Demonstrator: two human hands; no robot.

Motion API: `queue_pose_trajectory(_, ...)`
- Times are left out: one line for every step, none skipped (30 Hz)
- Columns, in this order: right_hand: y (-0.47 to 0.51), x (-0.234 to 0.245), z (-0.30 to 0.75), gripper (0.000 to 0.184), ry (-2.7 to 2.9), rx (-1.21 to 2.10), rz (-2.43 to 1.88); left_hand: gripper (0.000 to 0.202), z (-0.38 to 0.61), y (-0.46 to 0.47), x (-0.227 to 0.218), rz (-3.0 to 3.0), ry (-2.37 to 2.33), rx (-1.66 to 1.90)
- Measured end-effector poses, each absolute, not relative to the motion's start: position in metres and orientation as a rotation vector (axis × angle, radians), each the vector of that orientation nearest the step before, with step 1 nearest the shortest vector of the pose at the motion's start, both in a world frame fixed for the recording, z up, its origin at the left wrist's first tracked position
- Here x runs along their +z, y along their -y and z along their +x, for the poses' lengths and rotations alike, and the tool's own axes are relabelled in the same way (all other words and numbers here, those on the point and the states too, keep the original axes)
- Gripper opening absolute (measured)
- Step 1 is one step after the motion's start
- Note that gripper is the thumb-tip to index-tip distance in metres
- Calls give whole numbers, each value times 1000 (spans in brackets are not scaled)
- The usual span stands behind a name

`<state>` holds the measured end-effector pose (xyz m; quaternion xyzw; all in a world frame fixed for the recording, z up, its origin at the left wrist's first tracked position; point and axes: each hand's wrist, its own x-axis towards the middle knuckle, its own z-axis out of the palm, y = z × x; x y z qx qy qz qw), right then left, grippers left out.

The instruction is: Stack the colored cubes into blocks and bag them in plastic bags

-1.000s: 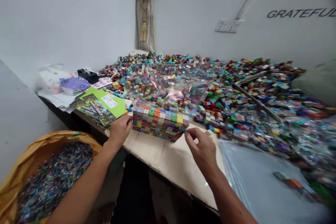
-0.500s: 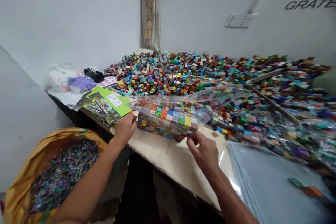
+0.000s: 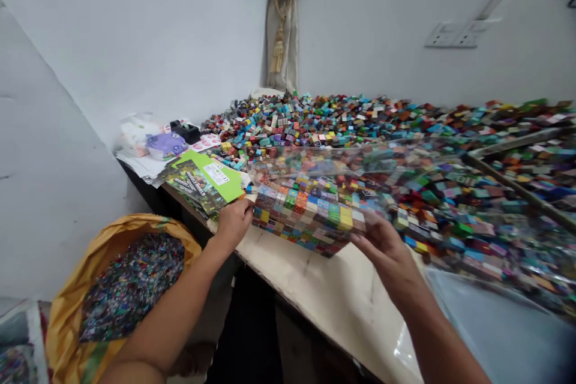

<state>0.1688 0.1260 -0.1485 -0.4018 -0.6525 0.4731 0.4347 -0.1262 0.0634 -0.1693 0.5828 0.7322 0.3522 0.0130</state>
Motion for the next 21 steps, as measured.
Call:
queue_pose_trajectory(-131, -147, 169, 54, 1597, 1234, -978, 15, -126, -64, -170, 1807, -2281, 1093)
queue_pose_trajectory(-135, -147, 169, 53, 1575, 1271, -968, 15, -126, -64, -170, 1799, -2281, 1084)
queue_pose_trajectory(-138, -148, 169, 54, 1559, 1291, -965, 15, -126, -64, -169, 1792, -2284, 1068)
queue_pose_trajectory(-140, -150, 170, 54, 1547, 1296, -968, 16, -126, -65, -169, 1789, -2287, 1049)
queue_pose_trajectory(-142, -152, 171, 53, 1534, 1291, -971, 16, -125, -65, -168, 1787, -2291, 1025)
queue_pose_trajectory(-144, -155, 171, 51, 1522, 1284, -971, 16, -125, -65, -168, 1788, -2295, 999)
queue_pose_trajectory(-145, -158, 172, 50, 1510, 1277, -972, 17, -125, -64, -167, 1791, -2300, 971)
queue_pose_trajectory(-145, -160, 172, 48, 1498, 1274, -973, 17, -124, -64, -166, 1794, -2304, 944)
queue_pose_trajectory(-145, -162, 172, 46, 1485, 1274, -975, 17, -124, -64, -165, 1798, -2309, 918)
queue_pose_trajectory(-145, -163, 171, 45, 1471, 1281, -975, 17, -124, -64, -165, 1802, -2313, 892)
queue_pose_trajectory(-145, -163, 170, 45, 1458, 1289, -976, 17, -124, -64, -165, 1806, -2316, 869)
queue_pose_trajectory(-144, -163, 169, 45, 1449, 1296, -978, 17, -124, -64, -166, 1809, -2319, 848)
queue_pose_trajectory(-144, -162, 169, 45, 1443, 1299, -980, 17, -124, -64, -167, 1809, -2322, 831)
queue_pose_trajectory(-143, -162, 168, 45, 1441, 1303, -980, 18, -124, -65, -167, 1809, -2325, 819)
queue_pose_trajectory(-142, -161, 167, 45, 1438, 1305, -978, 18, -124, -66, -168, 1807, -2326, 810)
queue_pose_trajectory(-142, -161, 167, 45, 1437, 1312, -973, 18, -124, -66, -169, 1806, -2324, 803)
queue_pose_trajectory(-141, -161, 168, 45, 1438, 1323, -966, 19, -124, -67, -169, 1804, -2318, 799)
queue_pose_trajectory(-141, -162, 168, 45, 1445, 1340, -958, 19, -124, -68, -168, 1802, -2309, 796)
queue_pose_trajectory(-141, -161, 169, 46, 1452, 1358, -949, 19, -125, -68, -167, 1798, -2296, 795)
queue_pose_trajectory(-141, -161, 170, 48, 1459, 1373, -937, 18, -126, -68, -166, 1792, -2279, 795)
queue_pose_trajectory(-141, -160, 171, 51, 1461, 1379, -923, 18, -128, -68, -164, 1784, -2257, 798)
